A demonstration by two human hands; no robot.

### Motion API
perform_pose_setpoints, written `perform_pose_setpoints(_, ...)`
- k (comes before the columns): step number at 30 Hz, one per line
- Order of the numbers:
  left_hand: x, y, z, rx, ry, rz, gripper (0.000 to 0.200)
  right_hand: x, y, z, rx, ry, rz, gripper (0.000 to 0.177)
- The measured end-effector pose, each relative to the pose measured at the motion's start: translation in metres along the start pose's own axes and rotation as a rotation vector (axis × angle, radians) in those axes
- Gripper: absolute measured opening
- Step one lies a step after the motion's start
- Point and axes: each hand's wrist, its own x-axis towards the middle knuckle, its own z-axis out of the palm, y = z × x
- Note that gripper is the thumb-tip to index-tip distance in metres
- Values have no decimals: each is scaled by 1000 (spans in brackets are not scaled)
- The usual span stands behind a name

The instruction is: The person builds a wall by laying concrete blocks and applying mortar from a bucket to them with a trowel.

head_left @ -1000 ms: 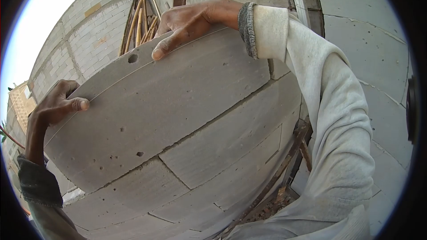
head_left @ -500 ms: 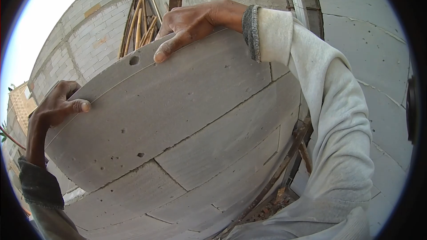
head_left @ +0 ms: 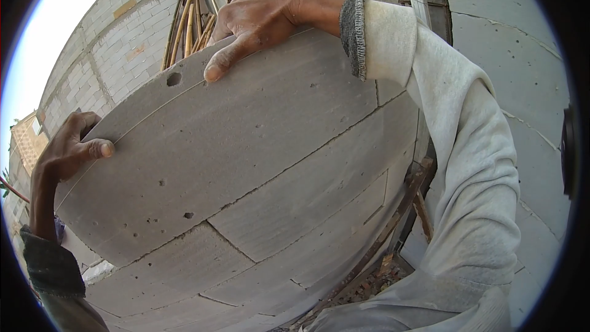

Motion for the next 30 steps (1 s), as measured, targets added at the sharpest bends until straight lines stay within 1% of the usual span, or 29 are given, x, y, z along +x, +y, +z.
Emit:
perform_pose_setpoints(2, 5, -1, 0, -20, -69, 9, 117, 2, -1, -1, -48, -10, 23, 80)
perform_pose_setpoints(5, 5, 2, -2, -52, -157, -9, 115, -2, -4, 2, 3, 63, -19, 81)
perform_pose_setpoints(6, 4, 3, -6, -53, -183, -33, 114, 0, 3, 6, 52, 89, -26, 84)
perform_pose_setpoints(8, 7, -10, -3, -43, -178, -10, 114, -6, -6, -16, 257, -161, 84, 71)
perform_pose_setpoints(9, 7, -11, -7, -40, -208, 6, 115, -9, -18, -18, 240, -132, 89, 64)
perform_pose_setpoints(10, 1, -26, 5, 55, 68, 34, 115, -7, -19, -15, 210, -96, 106, 62)
perform_pose_setpoints(11, -2, -10, 0, 50, -67, -2, 110, -3, -12, -5, 144, -6, 11, 74)
perform_pose_setpoints(12, -2, -1, -3, 46, -118, -12, 111, 3, -6, 2, 75, 88, -71, 88)
perform_pose_setpoints(13, -1, 2, -5, 33, -168, -12, 111, 5, -3, 5, 111, 101, -80, 90)
perform_pose_setpoints(14, 4, -4, -3, 71, -158, 12, 112, 5, -3, 5, 145, 113, -75, 91)
perform_pose_setpoints(15, 6, -9, -1, 106, -152, 46, 113, 6, -6, 4, 156, 110, -74, 92)
perform_pose_setpoints(17, 8, -12, 0, 101, -159, 36, 114, 5, -11, 4, 175, 102, -48, 93)
perform_pose_setpoints(18, 8, -11, 0, 94, -162, 38, 114, 5, -12, 6, 208, 119, -67, 95)
perform_pose_setpoints(21, 6, -6, 0, 100, -143, 25, 113, 6, -15, 1, 210, 51, -49, 94)
perform_pose_setpoints(24, 7, -7, 2, 73, -146, 33, 114, 5, -16, 1, 226, 67, -50, 93)
perform_pose_setpoints(27, 9, -9, 3, 78, -146, 25, 115, 3, -12, 4, 202, 132, -61, 92)
perform_pose_setpoints(30, 10, -10, 2, 61, -170, 18, 115, 4, -21, -3, 232, 23, -29, 93)
